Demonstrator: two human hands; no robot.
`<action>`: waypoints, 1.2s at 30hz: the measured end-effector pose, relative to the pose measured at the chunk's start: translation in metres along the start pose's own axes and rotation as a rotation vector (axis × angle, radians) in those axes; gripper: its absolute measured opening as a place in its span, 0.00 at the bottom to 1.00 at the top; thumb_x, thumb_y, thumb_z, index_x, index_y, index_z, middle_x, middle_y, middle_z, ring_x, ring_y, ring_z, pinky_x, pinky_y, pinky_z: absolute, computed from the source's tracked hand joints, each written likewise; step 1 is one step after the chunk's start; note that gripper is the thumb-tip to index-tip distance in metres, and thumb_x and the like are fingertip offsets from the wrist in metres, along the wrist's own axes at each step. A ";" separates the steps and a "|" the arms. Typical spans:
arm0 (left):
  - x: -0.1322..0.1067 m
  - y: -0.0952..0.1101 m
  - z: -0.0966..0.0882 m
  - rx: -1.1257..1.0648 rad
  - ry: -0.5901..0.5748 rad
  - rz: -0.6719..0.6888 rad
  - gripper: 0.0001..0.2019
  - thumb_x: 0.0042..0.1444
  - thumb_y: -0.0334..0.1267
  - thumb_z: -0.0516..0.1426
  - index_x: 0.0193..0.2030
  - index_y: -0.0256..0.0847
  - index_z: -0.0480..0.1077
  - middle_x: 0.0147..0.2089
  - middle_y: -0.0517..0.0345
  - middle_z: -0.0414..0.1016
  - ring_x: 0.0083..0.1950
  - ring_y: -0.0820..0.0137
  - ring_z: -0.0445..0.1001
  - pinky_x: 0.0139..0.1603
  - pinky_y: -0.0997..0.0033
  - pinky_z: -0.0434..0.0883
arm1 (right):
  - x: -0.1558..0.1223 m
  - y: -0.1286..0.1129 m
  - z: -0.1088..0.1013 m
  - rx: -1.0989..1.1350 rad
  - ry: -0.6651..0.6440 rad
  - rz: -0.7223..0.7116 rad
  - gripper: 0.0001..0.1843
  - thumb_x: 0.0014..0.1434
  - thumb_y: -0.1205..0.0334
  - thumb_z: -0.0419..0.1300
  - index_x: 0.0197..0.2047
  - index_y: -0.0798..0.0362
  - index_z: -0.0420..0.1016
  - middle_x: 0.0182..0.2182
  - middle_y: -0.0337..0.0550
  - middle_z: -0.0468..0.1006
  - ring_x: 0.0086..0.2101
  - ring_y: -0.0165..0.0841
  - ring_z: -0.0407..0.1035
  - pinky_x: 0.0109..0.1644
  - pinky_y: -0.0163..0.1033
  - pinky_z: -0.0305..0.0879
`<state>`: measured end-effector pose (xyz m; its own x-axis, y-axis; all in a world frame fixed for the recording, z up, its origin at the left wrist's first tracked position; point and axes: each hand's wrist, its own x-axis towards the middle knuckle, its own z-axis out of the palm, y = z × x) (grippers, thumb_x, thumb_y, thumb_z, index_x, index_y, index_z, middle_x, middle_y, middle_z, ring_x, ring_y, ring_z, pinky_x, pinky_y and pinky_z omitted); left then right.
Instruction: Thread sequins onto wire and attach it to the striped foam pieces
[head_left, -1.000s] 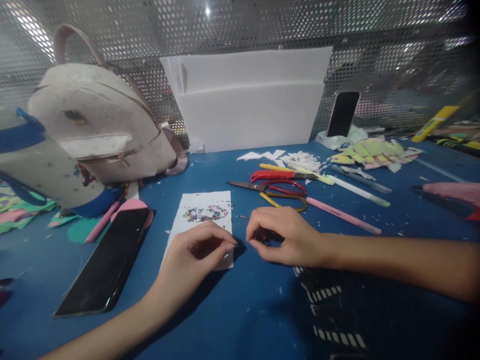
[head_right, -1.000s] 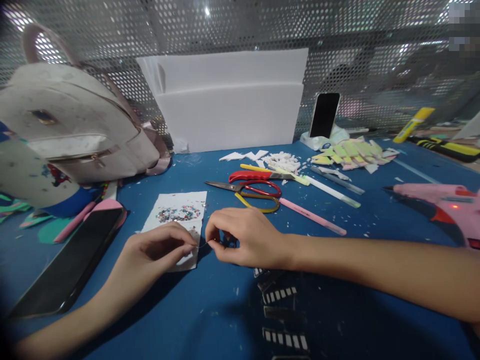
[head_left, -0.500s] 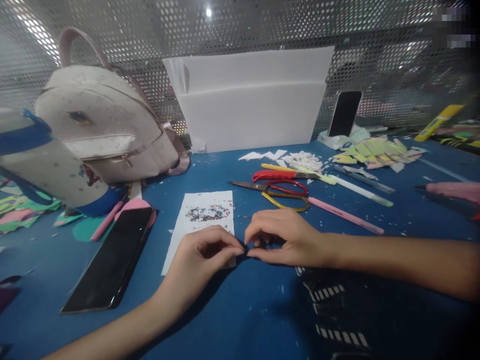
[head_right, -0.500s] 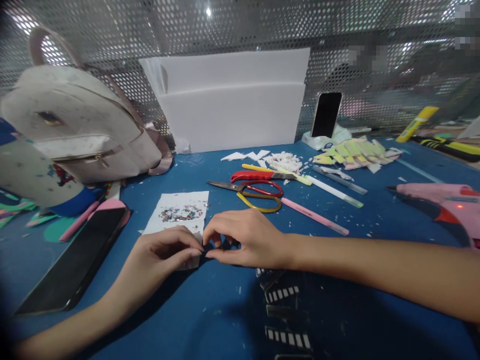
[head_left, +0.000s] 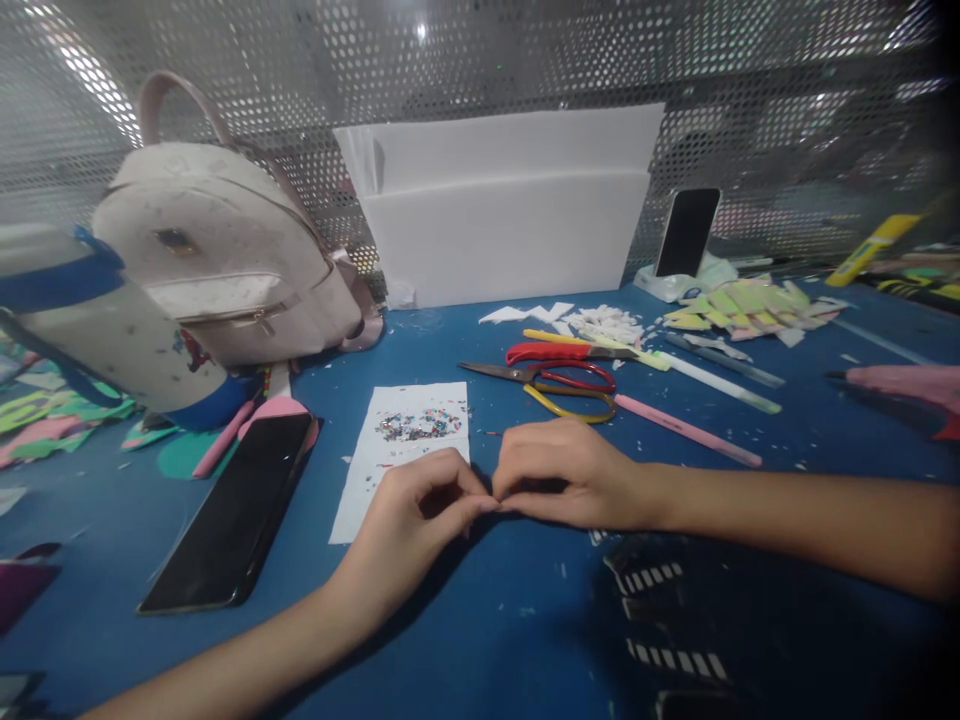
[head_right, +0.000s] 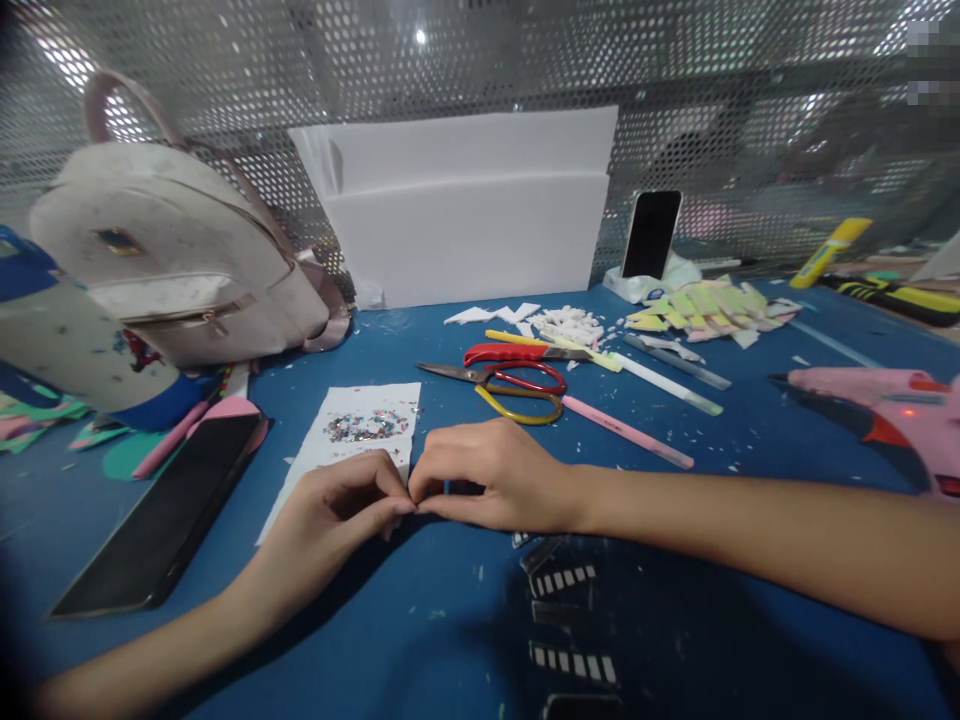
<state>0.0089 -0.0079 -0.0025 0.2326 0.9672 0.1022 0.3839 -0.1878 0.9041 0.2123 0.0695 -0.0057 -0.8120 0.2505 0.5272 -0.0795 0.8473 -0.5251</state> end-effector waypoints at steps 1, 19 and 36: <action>-0.001 0.001 0.000 -0.001 -0.003 0.017 0.10 0.59 0.37 0.60 0.28 0.39 0.72 0.25 0.61 0.70 0.29 0.72 0.68 0.32 0.72 0.63 | 0.000 0.000 0.000 0.003 0.003 0.004 0.03 0.64 0.66 0.58 0.38 0.55 0.73 0.32 0.41 0.74 0.33 0.28 0.67 0.37 0.33 0.61; -0.008 0.007 -0.006 -0.069 -0.122 0.294 0.06 0.59 0.28 0.60 0.33 0.41 0.76 0.38 0.57 0.80 0.41 0.70 0.78 0.44 0.72 0.72 | 0.001 0.001 -0.003 0.199 -0.010 0.113 0.03 0.62 0.67 0.59 0.37 0.56 0.74 0.32 0.41 0.73 0.31 0.26 0.66 0.34 0.32 0.62; 0.067 -0.015 -0.072 0.540 0.148 0.147 0.06 0.58 0.40 0.59 0.35 0.41 0.77 0.36 0.54 0.79 0.35 0.68 0.73 0.35 0.71 0.67 | 0.001 -0.001 -0.005 0.169 0.071 0.238 0.01 0.59 0.69 0.58 0.35 0.54 0.70 0.30 0.37 0.71 0.26 0.24 0.62 0.28 0.31 0.59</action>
<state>-0.0460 0.0722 0.0206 0.2051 0.9308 0.3025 0.7675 -0.3447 0.5404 0.2143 0.0708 -0.0011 -0.7771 0.4702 0.4184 0.0082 0.6722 -0.7404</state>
